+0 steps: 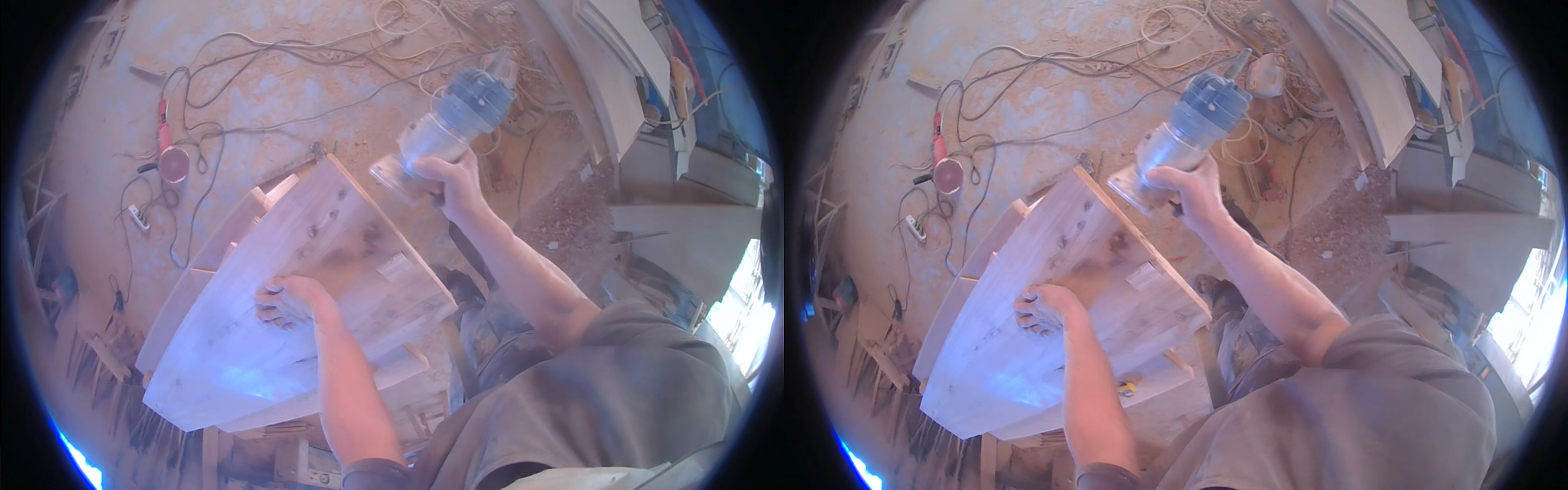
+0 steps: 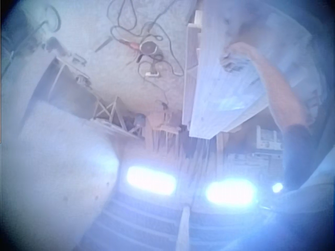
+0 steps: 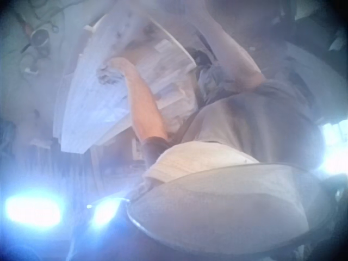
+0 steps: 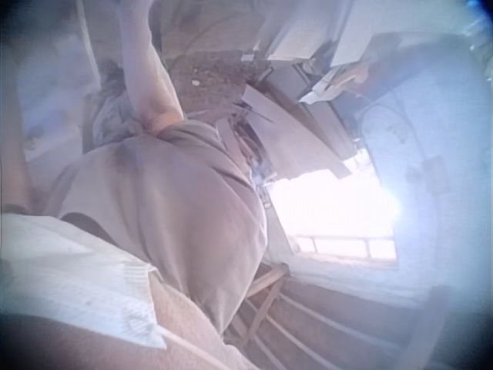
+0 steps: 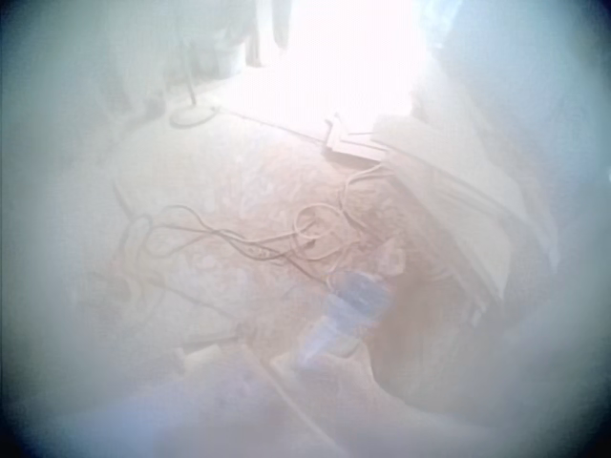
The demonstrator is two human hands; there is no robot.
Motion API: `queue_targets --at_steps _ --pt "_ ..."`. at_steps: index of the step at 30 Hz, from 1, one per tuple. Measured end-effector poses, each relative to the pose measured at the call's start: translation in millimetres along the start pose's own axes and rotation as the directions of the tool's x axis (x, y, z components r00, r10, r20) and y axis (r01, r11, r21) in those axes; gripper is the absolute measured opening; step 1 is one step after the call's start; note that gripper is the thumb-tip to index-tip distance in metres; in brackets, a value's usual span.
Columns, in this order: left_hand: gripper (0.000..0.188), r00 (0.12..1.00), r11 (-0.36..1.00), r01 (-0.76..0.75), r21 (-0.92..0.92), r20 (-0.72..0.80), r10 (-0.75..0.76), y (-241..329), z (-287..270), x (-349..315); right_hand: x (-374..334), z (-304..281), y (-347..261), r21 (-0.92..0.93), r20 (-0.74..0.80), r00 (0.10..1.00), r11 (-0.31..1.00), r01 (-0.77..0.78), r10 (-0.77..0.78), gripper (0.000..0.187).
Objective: The person uses a handheld router to trim the edge of a curved wooden board, moves the board, and then uses a circular power sander to smooth the surface of a wooden plank.
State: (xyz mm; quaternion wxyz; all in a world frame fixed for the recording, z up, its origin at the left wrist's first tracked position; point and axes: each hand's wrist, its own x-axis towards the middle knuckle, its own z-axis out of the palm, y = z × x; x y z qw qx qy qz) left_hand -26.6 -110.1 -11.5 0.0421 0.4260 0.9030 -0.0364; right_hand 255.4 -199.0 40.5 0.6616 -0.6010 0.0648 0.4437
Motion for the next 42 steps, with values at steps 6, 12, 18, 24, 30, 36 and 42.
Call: queue_targets --at_steps 6,12,18,24,30,36,42 --pt "0.047 0.919 0.941 -0.230 0.248 -0.263 0.293 -58 64 53 -47 -71 23 -0.159 0.152 0.984 0.980 0.121 -0.097 0.063" --pt "0.076 0.988 0.981 -0.155 -0.121 -0.033 0.152 -37 52 72 -116 -126 47 -0.357 0.337 0.930 0.893 0.273 -0.150 0.058" --pt "0.078 0.660 0.658 -0.751 -0.052 -0.074 0.747 -157 33 0 -165 -180 90 -0.375 0.536 0.756 0.697 0.611 -0.375 0.066" --pt "0.073 0.680 0.679 -0.733 -0.047 -0.057 0.731 -206 28 -28 -193 -175 143 -0.383 0.614 0.617 0.498 0.778 -0.492 0.082" --pt "0.070 0.674 0.675 -0.736 -0.053 -0.153 0.723 -207 31 -36 -199 -176 168 -0.102 0.605 0.652 0.768 0.633 -0.457 0.083" --pt "0.068 0.677 0.683 -0.729 -0.045 -0.189 0.711 -210 29 -35 -188 -172 187 -0.261 0.594 0.619 0.605 0.752 -0.513 0.083" --pt "0.067 0.672 0.680 -0.732 -0.026 -0.186 0.717 -208 33 -34 -156 -158 196 -0.422 0.611 0.480 0.253 0.870 -0.630 0.083"
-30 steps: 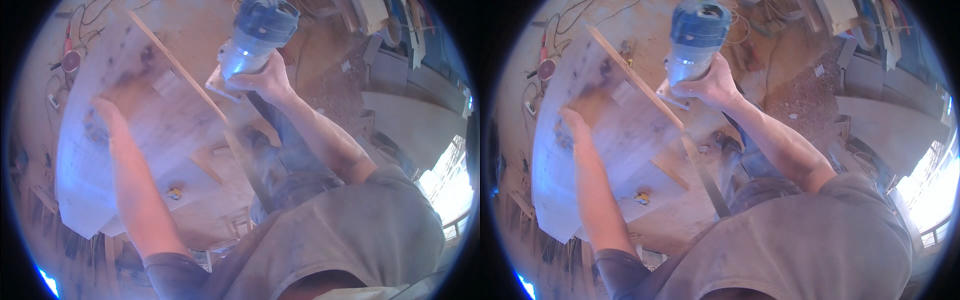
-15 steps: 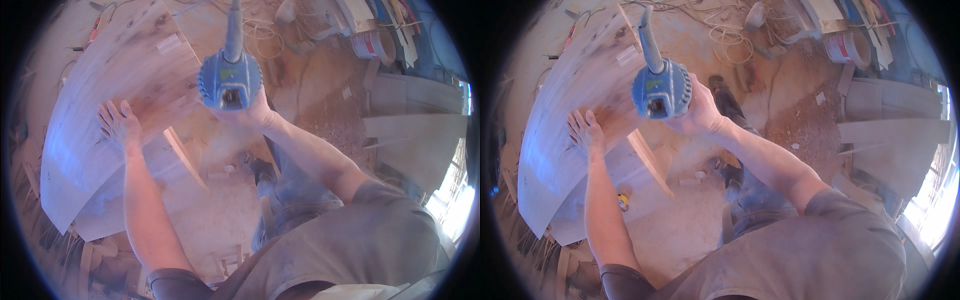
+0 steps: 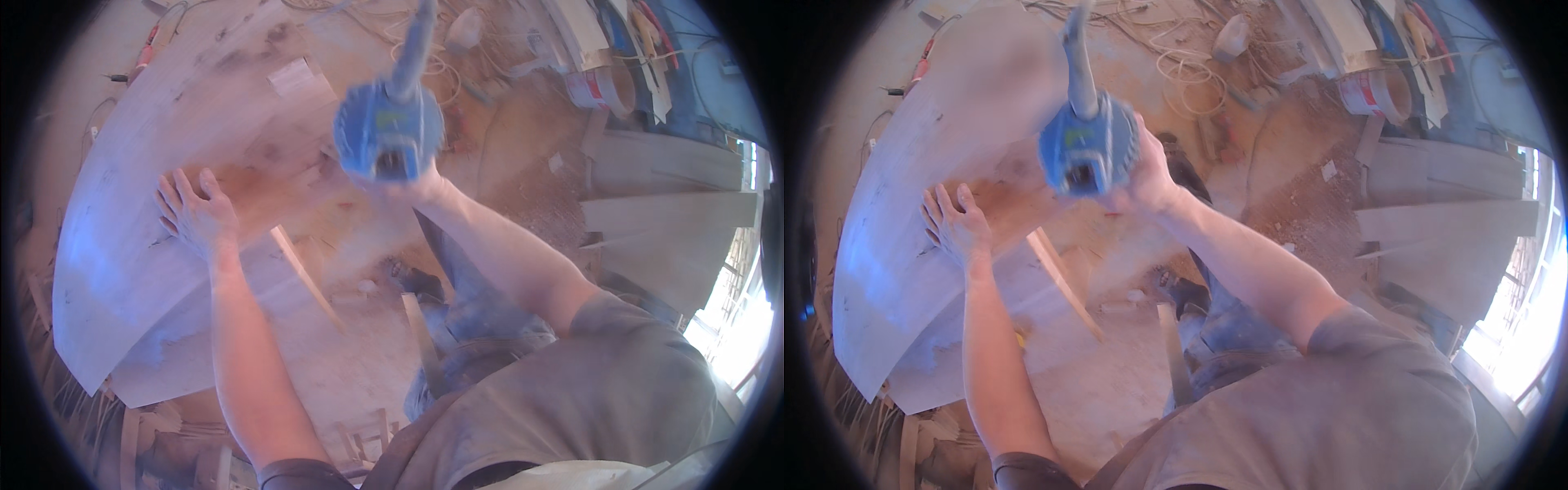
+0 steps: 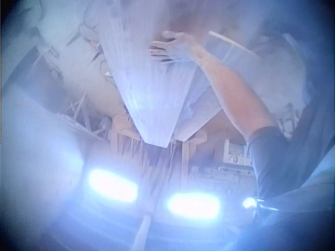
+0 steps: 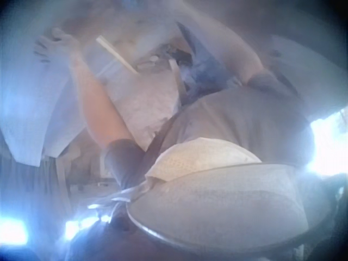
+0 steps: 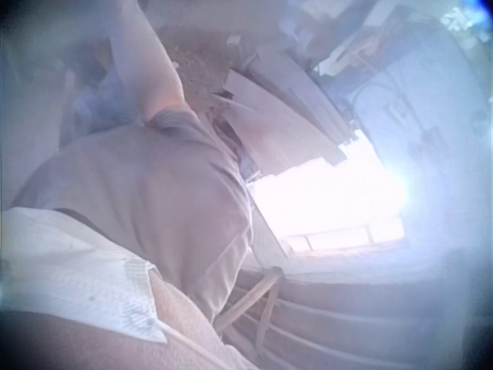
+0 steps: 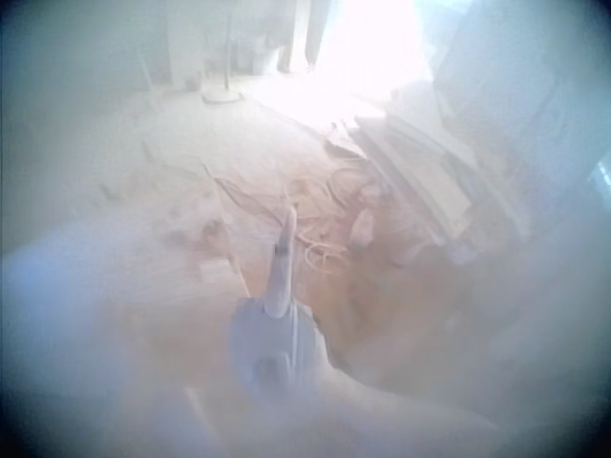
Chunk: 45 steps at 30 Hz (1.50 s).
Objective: The person uses a handheld router to trim the edge of a curved wooden board, moves the board, and then uses a circular power sander to smooth the surface of a wooden plank.
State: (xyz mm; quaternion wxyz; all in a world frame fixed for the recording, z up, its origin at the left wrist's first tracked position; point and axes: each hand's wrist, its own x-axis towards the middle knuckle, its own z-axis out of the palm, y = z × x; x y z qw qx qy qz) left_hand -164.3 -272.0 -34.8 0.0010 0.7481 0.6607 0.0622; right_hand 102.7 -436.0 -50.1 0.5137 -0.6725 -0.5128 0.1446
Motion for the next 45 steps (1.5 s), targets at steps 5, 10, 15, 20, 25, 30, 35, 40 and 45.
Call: queue_targets --at_steps 5,10,15,20,25,30,35,40,45 --pt "0.067 1.000 1.000 -0.010 -0.028 0.004 0.011 4 -4 2 57 6 -8 0.030 0.014 1.000 1.000 -0.009 0.008 0.075" --pt "0.068 1.000 0.999 -0.020 -0.031 -0.003 0.020 2 -3 4 49 -3 -32 0.668 0.116 0.970 0.706 -0.235 0.212 0.056" --pt "0.066 1.000 1.000 -0.011 0.003 -0.004 0.011 3 -5 3 -15 -25 -50 0.916 0.382 0.893 -0.223 -0.333 0.236 0.050" --pt "0.065 0.999 0.999 -0.035 -0.017 -0.017 0.035 5 -2 2 -27 -22 -25 0.704 0.090 0.986 0.692 -0.161 0.137 0.058" --pt "0.065 0.999 0.999 -0.037 0.001 -0.003 0.037 7 -7 2 -2 15 10 0.438 0.073 0.985 0.882 -0.172 0.156 0.072" --pt "0.063 0.999 0.998 -0.024 0.062 0.022 0.023 9 -11 2 80 38 4 0.123 -0.163 0.979 0.987 -0.100 0.119 0.070" --pt "0.063 0.999 0.999 -0.015 0.049 0.031 0.014 9 -15 1 130 47 -12 0.104 -0.200 0.968 0.985 -0.136 0.154 0.069" --pt "0.064 0.999 1.000 -0.006 0.002 0.035 0.006 9 -16 2 174 65 -9 0.122 -0.282 0.951 0.988 -0.093 0.124 0.068" --pt "0.064 0.999 0.999 -0.035 -0.035 0.038 0.036 9 -14 3 227 73 -11 0.038 -0.317 0.941 0.993 -0.114 0.120 0.068"
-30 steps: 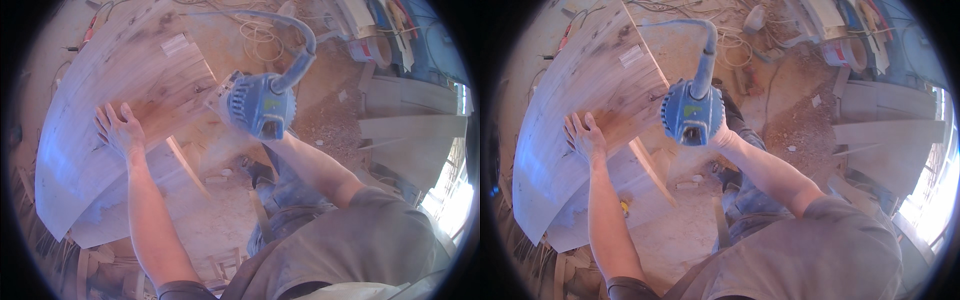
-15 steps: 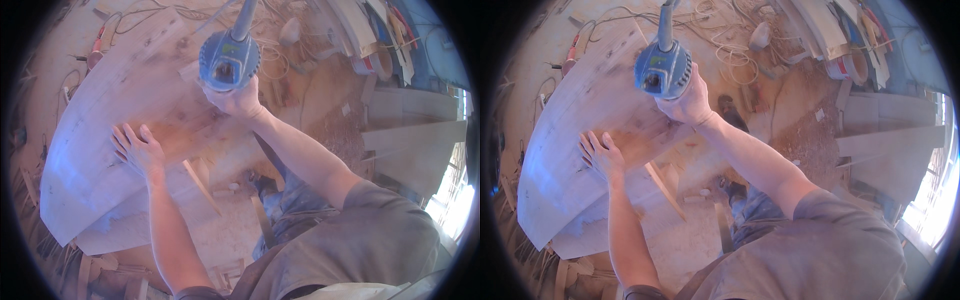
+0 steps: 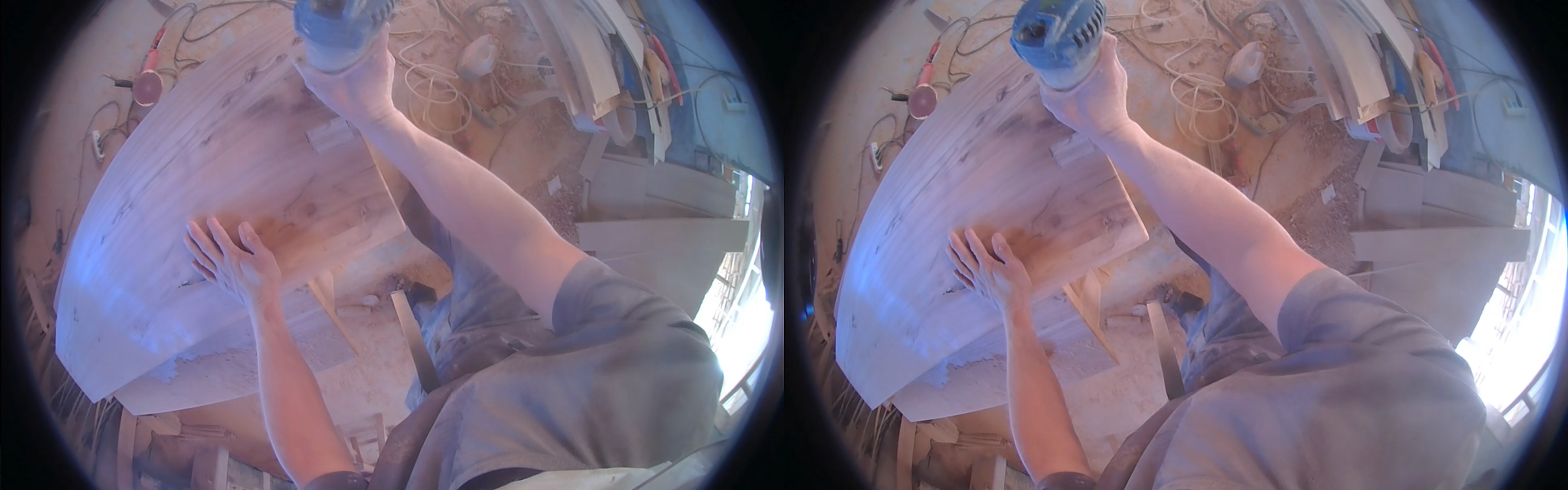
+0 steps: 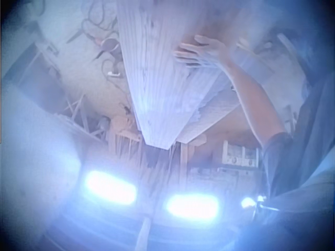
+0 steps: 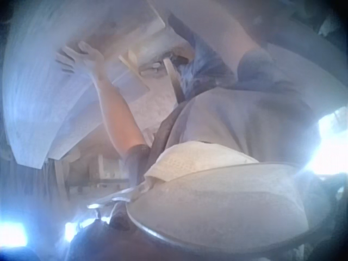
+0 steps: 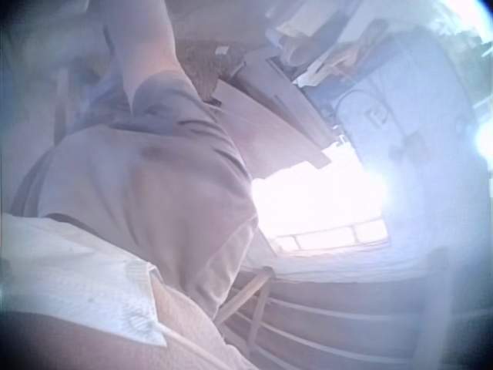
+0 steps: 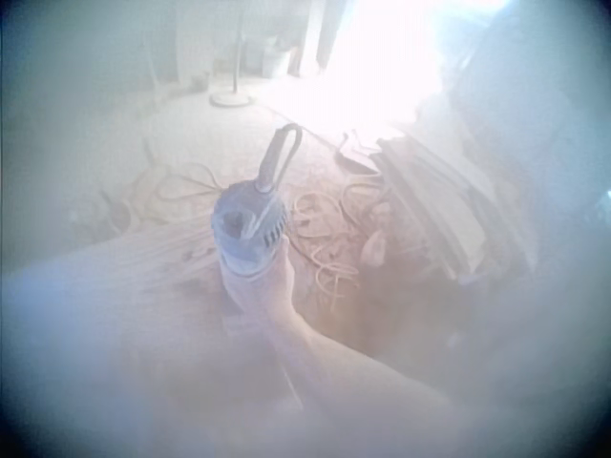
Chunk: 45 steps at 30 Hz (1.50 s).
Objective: The person uses a handheld router to trim the edge of a curved wooden board, moves the board, and then uses a circular power sander to smooth the surface of a wooden plank.
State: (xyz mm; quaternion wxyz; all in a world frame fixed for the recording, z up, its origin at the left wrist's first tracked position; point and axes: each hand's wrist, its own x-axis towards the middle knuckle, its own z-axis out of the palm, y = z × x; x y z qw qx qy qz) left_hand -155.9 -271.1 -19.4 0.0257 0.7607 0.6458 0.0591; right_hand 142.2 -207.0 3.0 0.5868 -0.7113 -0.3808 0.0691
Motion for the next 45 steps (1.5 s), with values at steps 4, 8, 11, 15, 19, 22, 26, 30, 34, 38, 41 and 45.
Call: queue_targets --at_steps 4,8,11,15,19,22,26,30,34,38,41,45 --pt "0.068 1.000 1.000 -0.003 0.009 0.001 0.003 -6 3 -1 31 15 -8 -0.026 0.048 0.998 0.999 -0.033 0.034 0.069" --pt "0.070 1.000 1.000 0.003 -0.027 0.015 -0.002 -3 2 0 60 29 -10 -0.048 0.093 0.994 0.997 -0.060 0.064 0.071" --pt "0.070 1.000 0.999 -0.010 -0.035 0.018 0.010 -3 0 0 78 39 -10 -0.052 0.121 0.989 0.996 -0.078 0.084 0.072" --pt "0.070 1.000 0.999 -0.028 -0.034 0.010 0.028 -4 -1 1 102 51 -10 -0.049 0.157 0.982 0.994 -0.097 0.104 0.073" --pt "0.064 0.999 0.998 -0.038 -0.044 0.003 0.038 -7 0 0 131 59 -13 -0.038 0.206 0.971 0.993 -0.114 0.120 0.075" --pt "0.061 0.998 0.998 -0.055 -0.039 -0.012 0.054 -7 3 1 144 56 -11 -0.034 0.269 0.954 0.991 -0.132 0.136 0.076" --pt "0.061 1.000 0.999 -0.025 -0.039 -0.011 0.025 -2 -3 1 147 49 17 0.028 0.359 0.928 0.993 -0.117 0.099 0.079" --pt "0.061 0.999 1.000 0.020 -0.001 0.026 -0.020 -2 -4 4 155 55 26 0.048 0.481 0.875 0.995 -0.092 0.058 0.084" --pt "0.061 1.000 0.998 0.021 -0.053 0.017 -0.021 5 -8 9 157 70 48 0.091 0.620 0.784 0.991 -0.093 0.017 0.081" --pt "0.062 0.995 0.995 0.101 -0.023 0.016 -0.101 -2 -11 12 154 94 67 0.222 0.780 0.615 0.969 -0.105 -0.112 0.069" --pt "0.065 0.900 0.900 0.436 -0.022 0.010 -0.436 14 8 15 172 72 63 0.319 0.841 0.505 0.932 -0.173 -0.194 0.059" --pt "0.071 0.496 0.495 0.868 -0.035 0.029 -0.868 37 19 96 183 60 88 0.258 0.939 0.311 0.903 -0.345 -0.149 0.044"
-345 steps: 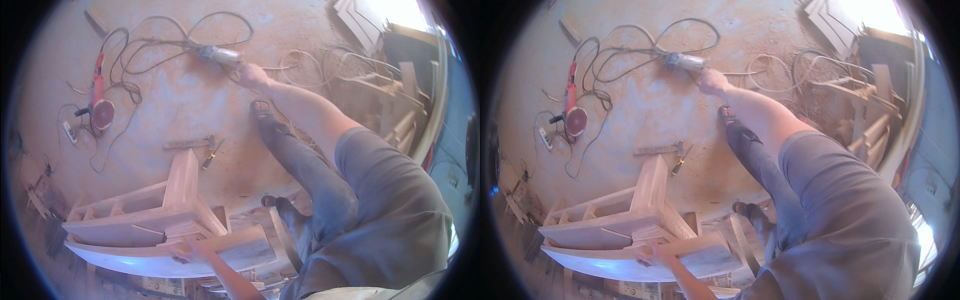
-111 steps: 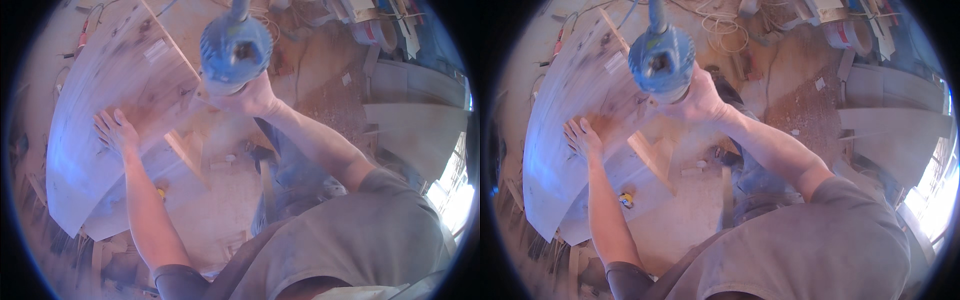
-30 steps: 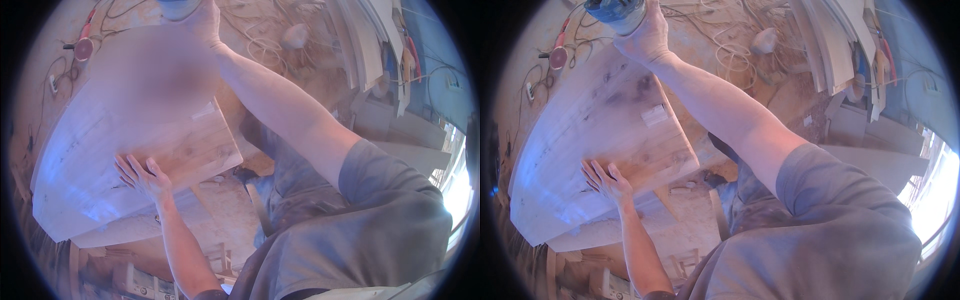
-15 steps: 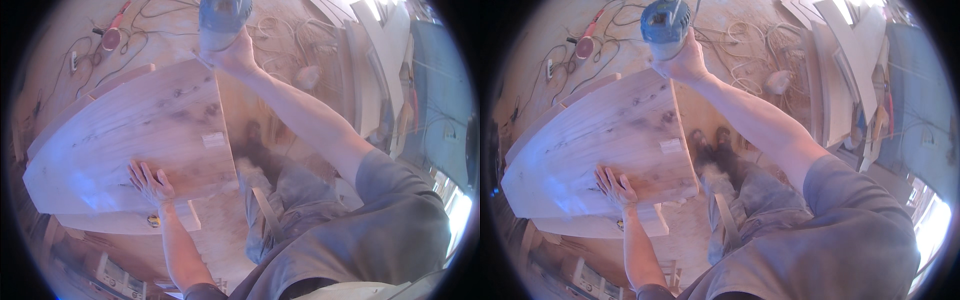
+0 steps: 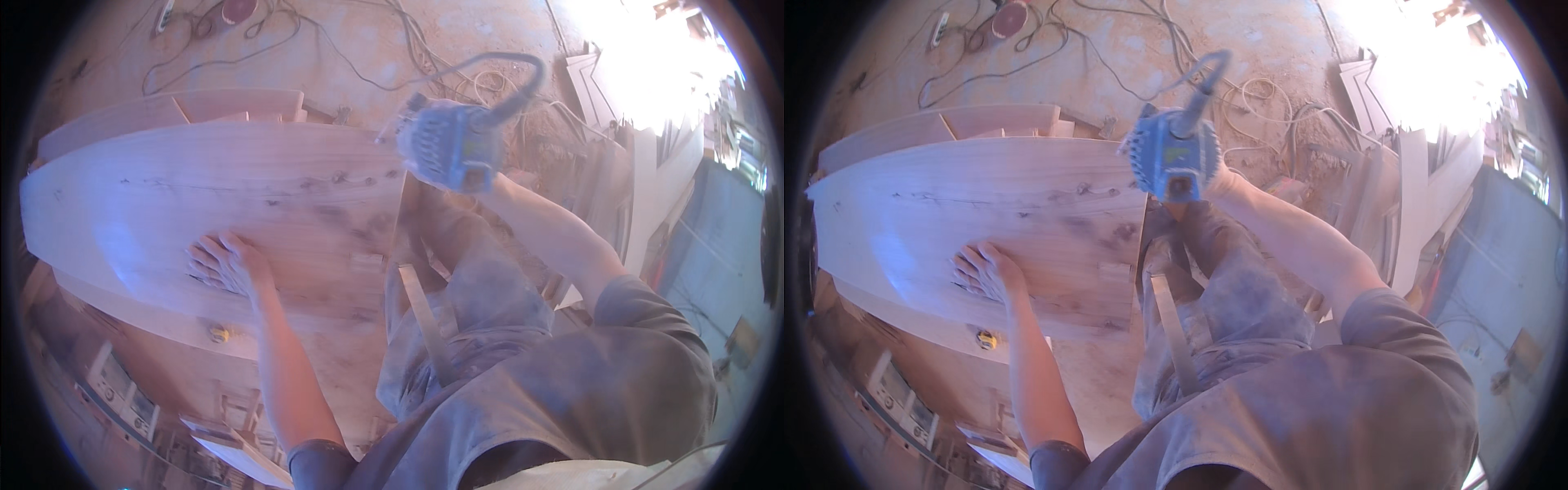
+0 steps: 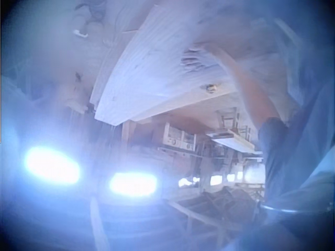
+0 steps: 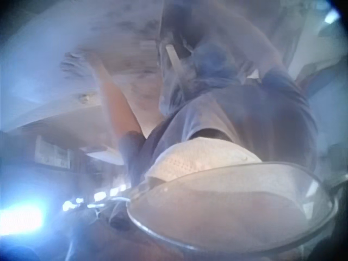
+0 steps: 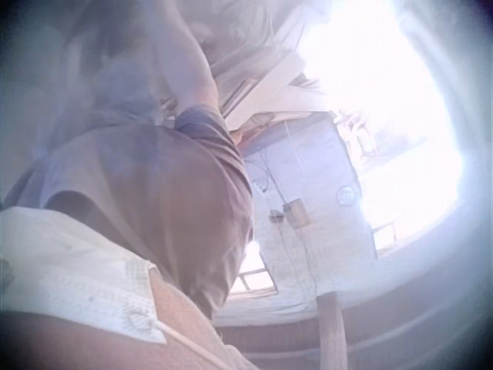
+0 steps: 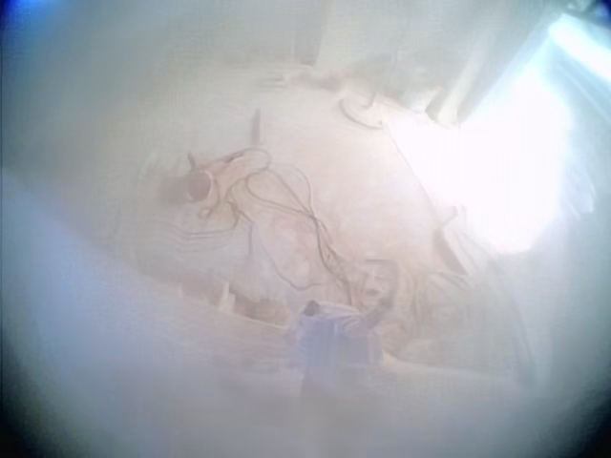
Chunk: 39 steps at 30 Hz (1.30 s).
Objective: The person uses a handheld router to trim the edge of a curved wooden board, moves the board, and then uses a circular power sander to smooth the surface of a wooden plank.
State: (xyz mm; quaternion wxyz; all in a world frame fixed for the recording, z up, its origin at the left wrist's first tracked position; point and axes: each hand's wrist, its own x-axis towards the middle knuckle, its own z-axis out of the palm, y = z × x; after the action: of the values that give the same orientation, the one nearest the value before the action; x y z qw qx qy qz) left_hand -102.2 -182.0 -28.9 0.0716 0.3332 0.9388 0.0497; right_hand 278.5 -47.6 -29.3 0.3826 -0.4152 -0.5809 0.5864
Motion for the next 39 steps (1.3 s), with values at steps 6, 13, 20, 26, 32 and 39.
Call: queue_targets --at_steps 6,13,20,26,32,39 --pt "0.072 0.958 0.959 0.282 -0.019 -0.045 -0.283 72 7 35 -9 -16 31 -0.985 0.040 0.884 0.167 -0.044 0.465 0.041" --pt "0.064 0.943 0.956 0.293 -0.021 -0.156 -0.292 61 29 37 6 -37 21 -0.735 0.321 0.925 0.669 0.106 0.206 0.056" --pt "0.066 0.953 0.959 0.274 0.074 -0.158 -0.260 56 20 38 89 28 1 -0.317 0.391 0.918 0.928 0.197 -0.062 0.071" --pt "0.068 0.952 0.966 0.249 0.074 -0.204 -0.229 41 10 31 164 131 -28 -0.123 0.372 0.916 0.971 0.207 -0.148 0.084" --pt "0.070 0.954 0.970 0.238 0.042 -0.196 -0.225 59 20 40 166 109 -13 -0.147 0.330 0.928 0.962 0.231 -0.172 0.090" --pt "0.068 0.960 0.963 0.240 0.122 -0.176 -0.218 41 33 40 82 -24 27 -0.311 0.522 0.850 0.912 0.269 -0.072 0.078"
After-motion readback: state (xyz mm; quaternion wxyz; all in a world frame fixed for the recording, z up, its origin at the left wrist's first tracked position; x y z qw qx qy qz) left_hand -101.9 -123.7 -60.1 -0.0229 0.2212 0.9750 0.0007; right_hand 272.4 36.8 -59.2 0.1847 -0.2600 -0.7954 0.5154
